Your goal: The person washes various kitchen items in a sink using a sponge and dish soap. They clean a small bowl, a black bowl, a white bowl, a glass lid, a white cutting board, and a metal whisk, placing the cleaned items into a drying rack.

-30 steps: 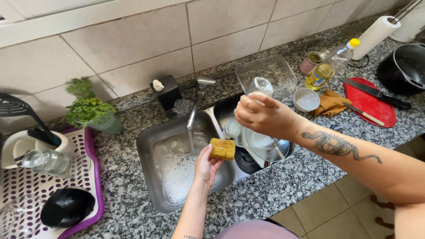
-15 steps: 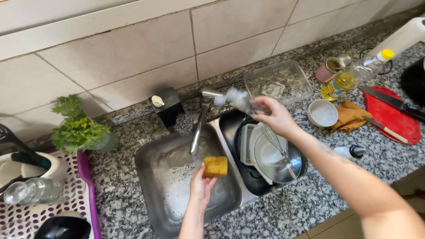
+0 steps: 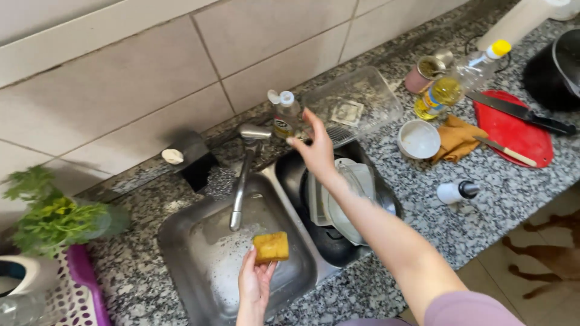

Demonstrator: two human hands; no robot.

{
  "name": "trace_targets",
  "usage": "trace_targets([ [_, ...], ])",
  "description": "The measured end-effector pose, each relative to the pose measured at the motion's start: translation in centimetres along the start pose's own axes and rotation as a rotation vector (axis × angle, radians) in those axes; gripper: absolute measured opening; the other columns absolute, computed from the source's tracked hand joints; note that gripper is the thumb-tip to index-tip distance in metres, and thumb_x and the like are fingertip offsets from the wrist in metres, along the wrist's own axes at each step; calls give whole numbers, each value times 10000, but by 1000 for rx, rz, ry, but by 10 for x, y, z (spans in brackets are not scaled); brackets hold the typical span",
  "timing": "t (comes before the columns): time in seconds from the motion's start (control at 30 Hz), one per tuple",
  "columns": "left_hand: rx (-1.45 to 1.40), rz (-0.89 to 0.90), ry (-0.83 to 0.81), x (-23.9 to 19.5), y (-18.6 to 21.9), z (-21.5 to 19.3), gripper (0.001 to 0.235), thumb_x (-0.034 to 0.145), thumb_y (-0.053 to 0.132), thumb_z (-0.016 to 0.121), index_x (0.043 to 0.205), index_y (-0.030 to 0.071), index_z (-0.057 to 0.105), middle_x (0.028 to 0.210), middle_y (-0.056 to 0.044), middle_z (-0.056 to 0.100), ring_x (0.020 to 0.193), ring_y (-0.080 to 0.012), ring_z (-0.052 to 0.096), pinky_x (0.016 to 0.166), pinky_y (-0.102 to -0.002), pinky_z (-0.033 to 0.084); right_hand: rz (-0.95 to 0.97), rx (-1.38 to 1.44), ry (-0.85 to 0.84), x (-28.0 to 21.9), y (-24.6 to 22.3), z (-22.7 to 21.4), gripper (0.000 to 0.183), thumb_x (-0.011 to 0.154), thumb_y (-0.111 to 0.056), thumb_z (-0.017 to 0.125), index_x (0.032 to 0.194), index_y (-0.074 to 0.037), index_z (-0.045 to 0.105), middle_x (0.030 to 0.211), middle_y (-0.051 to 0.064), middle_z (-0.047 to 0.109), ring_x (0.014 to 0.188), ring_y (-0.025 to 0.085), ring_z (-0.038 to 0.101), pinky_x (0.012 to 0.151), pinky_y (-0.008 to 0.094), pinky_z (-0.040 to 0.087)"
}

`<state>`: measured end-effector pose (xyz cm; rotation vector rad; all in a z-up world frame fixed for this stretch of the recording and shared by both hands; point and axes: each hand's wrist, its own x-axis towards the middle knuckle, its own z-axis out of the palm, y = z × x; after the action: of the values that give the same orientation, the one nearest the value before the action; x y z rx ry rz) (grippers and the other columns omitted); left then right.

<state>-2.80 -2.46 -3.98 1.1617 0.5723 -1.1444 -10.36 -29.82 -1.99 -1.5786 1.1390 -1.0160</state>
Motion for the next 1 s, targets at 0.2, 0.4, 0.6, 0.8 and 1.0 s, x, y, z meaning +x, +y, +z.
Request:
trace_targets([
  [0.2,91,30,-207,-18,-27,55,276,897,161,508,1161,81,494,1159,-163,602,1052,-254,577,911,-401,469,0,-162,-399,-139,-13,-62,447,739,-354,706,1092,-102,599,1029,31,628,915,150,578,831,293,457],
  [0.4,549,201,-438,-76,-34,92,565,827,389,473,1339,151,463,1422,-29,441,1267,-220,492,1041,-352,400,376,-162,-97,-115,-48,-149,494,710,-218,705,1164,-143,528,1148,43,615,1028,183,603,848,313,511],
  [0.6,549,96,-345,-95,-25,53,465,883,261,476,1319,102,507,1230,-111,624,1038,-240,619,877,-336,483,751,-400,188,-67,6,-227,698,799,-195,698,1405,-162,353,1414,99,405,1273,294,412,1047,422,344],
  [0.8,364,63,-274,-76,-19,5,393,866,275,527,1208,88,569,1127,-100,668,943,-222,632,748,-312,476,227,-578,93,-109,30,-174,312,704,-276,743,989,-172,671,927,53,683,840,194,616,761,315,441],
  [1.0,-33,-136,-487,-13,-18,-21,672,786,706,464,1317,298,404,1363,-79,440,1223,-336,452,925,-582,402,123,-269,-604,-209,-53,-41,340,703,-91,712,1041,-121,682,997,171,686,1014,372,612,911,444,455],
])
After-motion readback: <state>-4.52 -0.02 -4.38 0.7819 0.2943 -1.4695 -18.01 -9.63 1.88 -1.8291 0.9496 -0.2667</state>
